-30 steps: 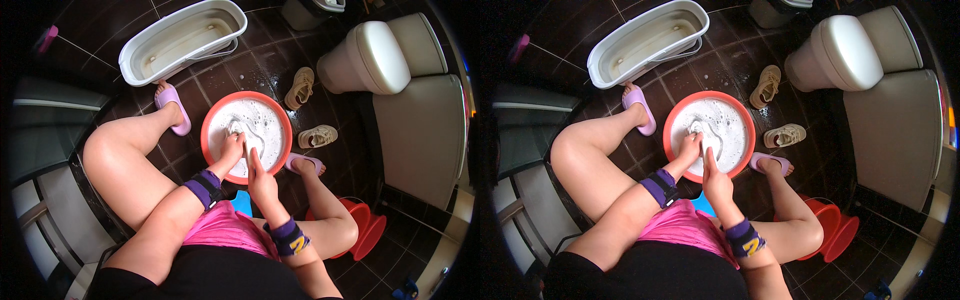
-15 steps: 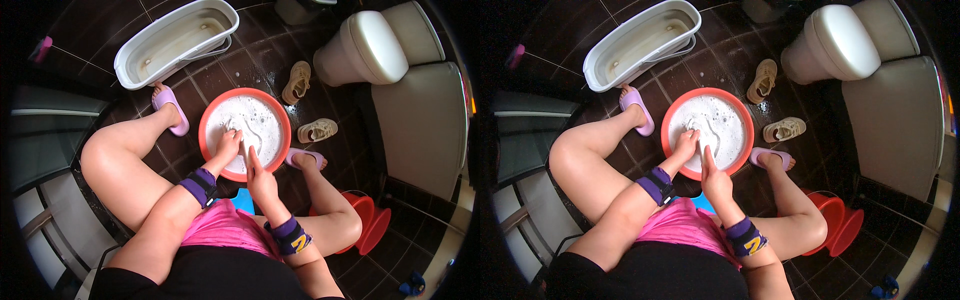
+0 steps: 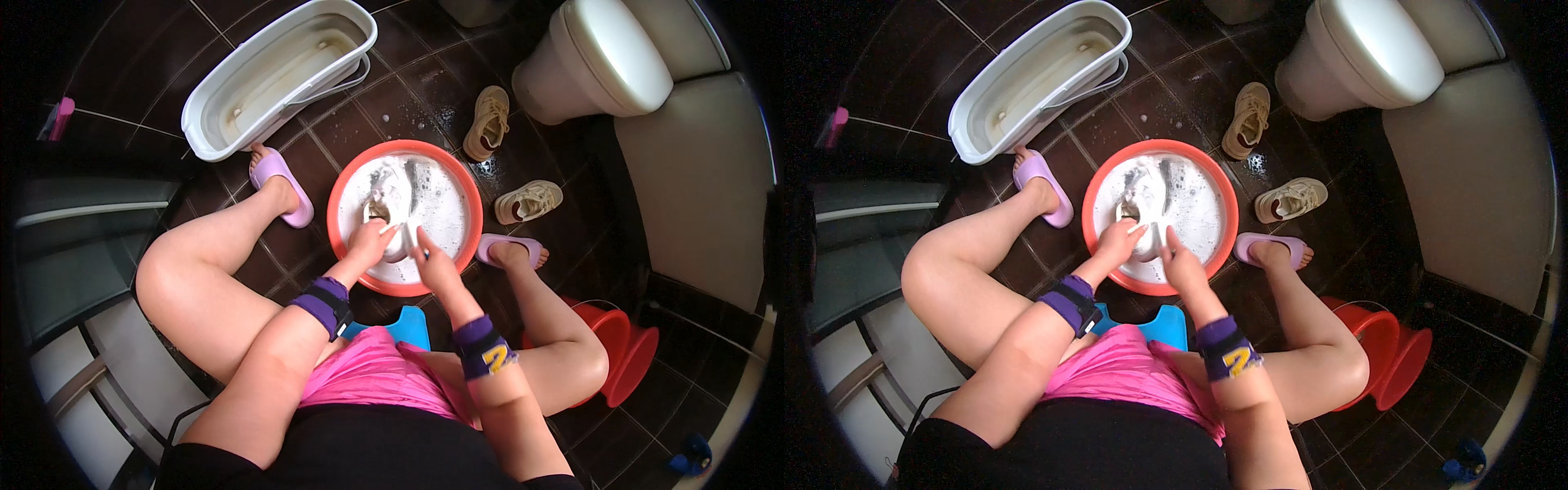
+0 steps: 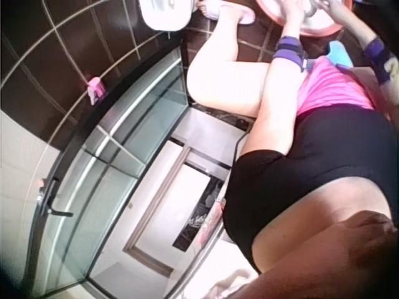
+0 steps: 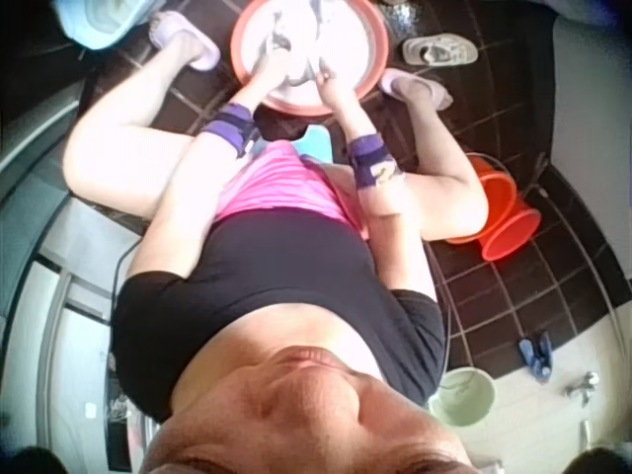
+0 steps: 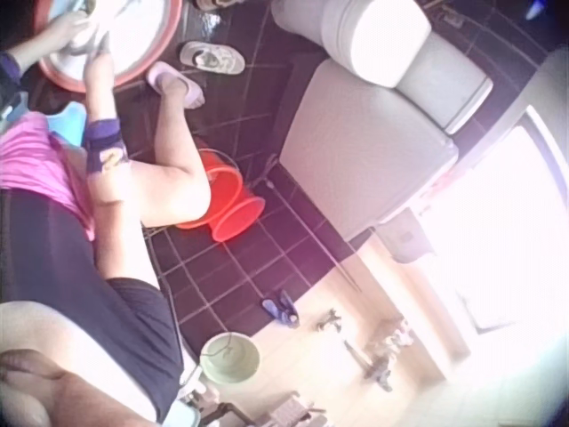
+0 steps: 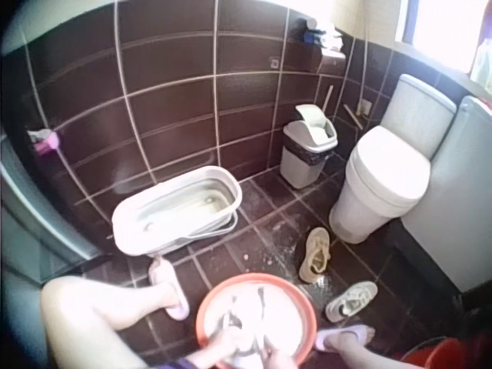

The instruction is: The person cleans a shoe by scrubbing it with a brush in a bucket of soapy water, then rinses it in a separate bucket of water and wipes it.

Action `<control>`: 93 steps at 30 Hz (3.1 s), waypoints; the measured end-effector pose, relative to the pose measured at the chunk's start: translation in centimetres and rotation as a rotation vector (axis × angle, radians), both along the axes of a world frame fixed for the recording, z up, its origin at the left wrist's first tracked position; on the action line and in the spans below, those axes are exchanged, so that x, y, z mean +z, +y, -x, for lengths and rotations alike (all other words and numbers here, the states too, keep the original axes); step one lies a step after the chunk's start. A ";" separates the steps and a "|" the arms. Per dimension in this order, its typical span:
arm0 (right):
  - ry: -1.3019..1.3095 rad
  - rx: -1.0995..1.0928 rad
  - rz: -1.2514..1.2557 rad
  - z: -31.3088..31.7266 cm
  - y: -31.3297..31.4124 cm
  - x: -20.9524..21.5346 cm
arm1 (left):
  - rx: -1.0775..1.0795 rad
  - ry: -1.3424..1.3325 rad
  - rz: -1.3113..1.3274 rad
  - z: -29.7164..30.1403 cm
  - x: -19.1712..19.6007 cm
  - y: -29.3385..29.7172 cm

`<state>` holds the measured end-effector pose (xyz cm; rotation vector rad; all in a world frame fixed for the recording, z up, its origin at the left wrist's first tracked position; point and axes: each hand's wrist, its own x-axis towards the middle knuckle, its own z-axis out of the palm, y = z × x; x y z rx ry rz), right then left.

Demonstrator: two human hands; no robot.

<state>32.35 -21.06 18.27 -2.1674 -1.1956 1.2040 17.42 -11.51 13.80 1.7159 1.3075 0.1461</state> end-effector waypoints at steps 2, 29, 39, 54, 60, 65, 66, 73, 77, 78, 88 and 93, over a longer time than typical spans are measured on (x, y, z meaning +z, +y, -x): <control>0.009 -0.136 0.054 -3.5 0.1 -4.9 | -0.137 0.032 -0.084 -2.7 0.2 -0.3; 0.739 -0.414 -0.035 -18.1 -17.8 5.9 | -0.697 0.052 -0.737 -18.6 17.5 -15.4; 0.832 -0.360 0.008 -19.7 -21.2 7.0 | -0.828 0.173 -1.063 -20.1 16.4 -17.2; 0.893 -0.368 0.106 -23.1 -16.7 1.3 | -0.021 -0.179 -0.098 -23.5 8.5 -10.2; 0.903 -0.484 0.118 -24.5 -15.2 -1.8 | -0.330 0.114 -0.070 -26.3 10.3 -11.4; 0.863 -0.448 0.090 -24.7 -13.2 -1.1 | -0.660 0.317 -0.683 -27.0 10.2 -11.9; 0.855 -0.435 0.093 -24.5 -12.9 -1.0 | -0.656 0.320 -0.683 -26.7 9.4 -11.3; 0.106 -0.245 -0.038 -24.4 -12.8 -3.5 | -0.724 0.149 -0.745 -26.7 7.5 -8.9; -0.145 -0.278 -0.205 -23.8 -10.8 2.2 | -0.812 0.115 -0.843 -26.2 7.2 -8.7; -0.147 -0.279 -0.204 -24.0 -10.6 2.0 | -0.813 0.114 -0.843 -26.5 6.9 -8.8; -0.128 -0.276 -0.304 -24.3 -9.8 -2.6 | -0.260 -0.001 -0.411 -26.3 5.7 -12.1; 0.052 -0.346 -0.273 -24.9 -9.1 -2.0 | -0.167 0.230 -0.171 -26.1 2.0 -13.9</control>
